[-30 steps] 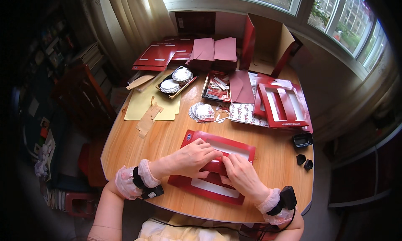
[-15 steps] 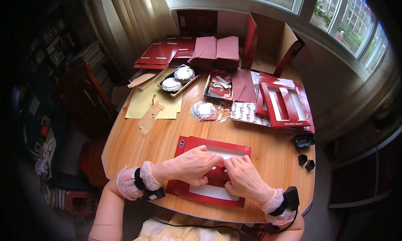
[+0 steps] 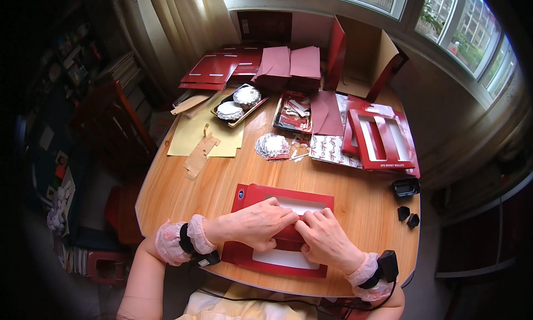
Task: Assembling and folding red cardboard packaging boxes.
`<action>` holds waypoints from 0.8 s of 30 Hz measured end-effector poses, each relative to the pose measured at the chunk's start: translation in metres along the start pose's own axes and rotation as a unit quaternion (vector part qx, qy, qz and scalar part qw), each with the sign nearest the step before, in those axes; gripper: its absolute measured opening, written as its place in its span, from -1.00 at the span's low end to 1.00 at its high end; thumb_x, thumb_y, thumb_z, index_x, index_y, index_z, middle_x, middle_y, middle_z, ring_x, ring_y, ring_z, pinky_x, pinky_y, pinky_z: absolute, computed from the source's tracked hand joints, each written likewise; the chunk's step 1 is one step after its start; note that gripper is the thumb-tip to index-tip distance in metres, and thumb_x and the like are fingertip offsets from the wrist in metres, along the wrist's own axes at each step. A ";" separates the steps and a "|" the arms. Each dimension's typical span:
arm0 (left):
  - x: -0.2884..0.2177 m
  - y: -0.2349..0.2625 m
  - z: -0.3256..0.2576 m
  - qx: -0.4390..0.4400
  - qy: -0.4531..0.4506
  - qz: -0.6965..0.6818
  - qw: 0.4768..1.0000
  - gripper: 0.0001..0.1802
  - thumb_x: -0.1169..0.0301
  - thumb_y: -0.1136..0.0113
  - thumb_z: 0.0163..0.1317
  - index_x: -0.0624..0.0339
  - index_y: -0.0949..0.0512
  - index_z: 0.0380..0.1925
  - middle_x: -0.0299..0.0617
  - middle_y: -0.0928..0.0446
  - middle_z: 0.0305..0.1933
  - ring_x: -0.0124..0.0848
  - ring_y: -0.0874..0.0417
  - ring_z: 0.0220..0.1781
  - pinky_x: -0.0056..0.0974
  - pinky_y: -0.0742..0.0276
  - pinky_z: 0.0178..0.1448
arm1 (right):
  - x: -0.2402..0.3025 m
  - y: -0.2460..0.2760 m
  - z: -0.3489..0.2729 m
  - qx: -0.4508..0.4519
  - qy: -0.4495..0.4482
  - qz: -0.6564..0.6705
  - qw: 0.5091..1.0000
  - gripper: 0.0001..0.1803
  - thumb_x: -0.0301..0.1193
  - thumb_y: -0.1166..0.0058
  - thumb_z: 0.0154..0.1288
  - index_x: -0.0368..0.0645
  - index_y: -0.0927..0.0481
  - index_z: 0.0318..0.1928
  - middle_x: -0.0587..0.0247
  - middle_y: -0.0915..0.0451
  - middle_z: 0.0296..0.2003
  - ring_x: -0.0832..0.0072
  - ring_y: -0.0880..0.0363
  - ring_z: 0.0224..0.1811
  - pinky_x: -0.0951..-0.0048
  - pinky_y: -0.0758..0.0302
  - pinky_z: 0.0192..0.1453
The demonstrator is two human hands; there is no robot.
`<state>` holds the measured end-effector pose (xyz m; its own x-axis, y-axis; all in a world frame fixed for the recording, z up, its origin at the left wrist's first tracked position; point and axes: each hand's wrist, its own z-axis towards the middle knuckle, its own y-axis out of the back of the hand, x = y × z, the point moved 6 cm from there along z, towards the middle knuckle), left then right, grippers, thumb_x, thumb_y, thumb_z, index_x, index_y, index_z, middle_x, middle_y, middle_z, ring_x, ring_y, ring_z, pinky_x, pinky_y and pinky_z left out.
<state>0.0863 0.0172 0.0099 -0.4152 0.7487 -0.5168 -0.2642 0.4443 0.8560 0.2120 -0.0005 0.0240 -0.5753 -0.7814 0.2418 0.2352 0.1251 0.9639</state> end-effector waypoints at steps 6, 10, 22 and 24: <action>0.004 0.004 -0.003 -0.013 -0.026 0.060 0.998 -0.47 0.38 -0.31 -0.13 0.33 -0.41 -0.10 -0.05 -0.44 -0.16 -0.15 -0.52 -0.07 -0.15 -0.39 0.10 | 0.003 0.002 -0.002 0.006 0.004 -0.014 1.000 -0.65 -0.45 -0.19 -0.15 -0.14 -0.48 -0.24 0.14 -0.42 -0.27 0.24 -0.46 -0.14 0.24 -0.33 0.03; 0.005 0.010 -0.006 -0.028 -0.048 0.052 0.997 -0.45 0.27 -0.38 -0.05 0.26 -0.43 -0.08 -0.08 -0.45 -0.17 -0.14 -0.54 -0.14 -0.15 -0.42 0.07 | 0.004 0.002 -0.002 0.007 0.004 -0.032 0.999 -0.66 -0.43 -0.18 -0.13 -0.12 -0.48 -0.23 0.14 -0.41 -0.27 0.25 -0.46 -0.14 0.24 -0.33 0.02; -0.004 0.003 -0.009 -0.046 -0.042 0.049 0.997 -0.57 0.42 -0.29 -0.07 0.21 -0.45 -0.14 -0.12 -0.50 -0.24 -0.17 -0.58 -0.23 -0.15 -0.43 -0.06 | 0.001 -0.001 -0.002 -0.016 -0.002 -0.032 0.999 -0.71 -0.43 -0.16 -0.16 -0.13 -0.48 -0.31 0.16 -0.41 -0.36 0.25 -0.44 -0.28 0.28 -0.34 -0.09; -0.004 0.000 -0.008 -0.041 -0.025 0.077 0.996 -0.59 0.47 -0.25 -0.10 0.22 -0.45 -0.17 -0.11 -0.48 -0.26 -0.17 -0.58 -0.24 -0.15 -0.42 -0.07 | 0.003 0.000 -0.002 -0.022 0.006 -0.044 0.999 -0.72 -0.44 -0.15 -0.16 -0.13 -0.48 -0.33 0.17 -0.41 -0.37 0.26 -0.44 -0.29 0.28 -0.35 -0.09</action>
<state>0.0810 0.0102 0.0117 -0.4131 0.8295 -0.3759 -0.2722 0.2814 0.9202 0.2124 -0.0042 0.0248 -0.5864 -0.7949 0.1558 0.2194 0.0292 0.9752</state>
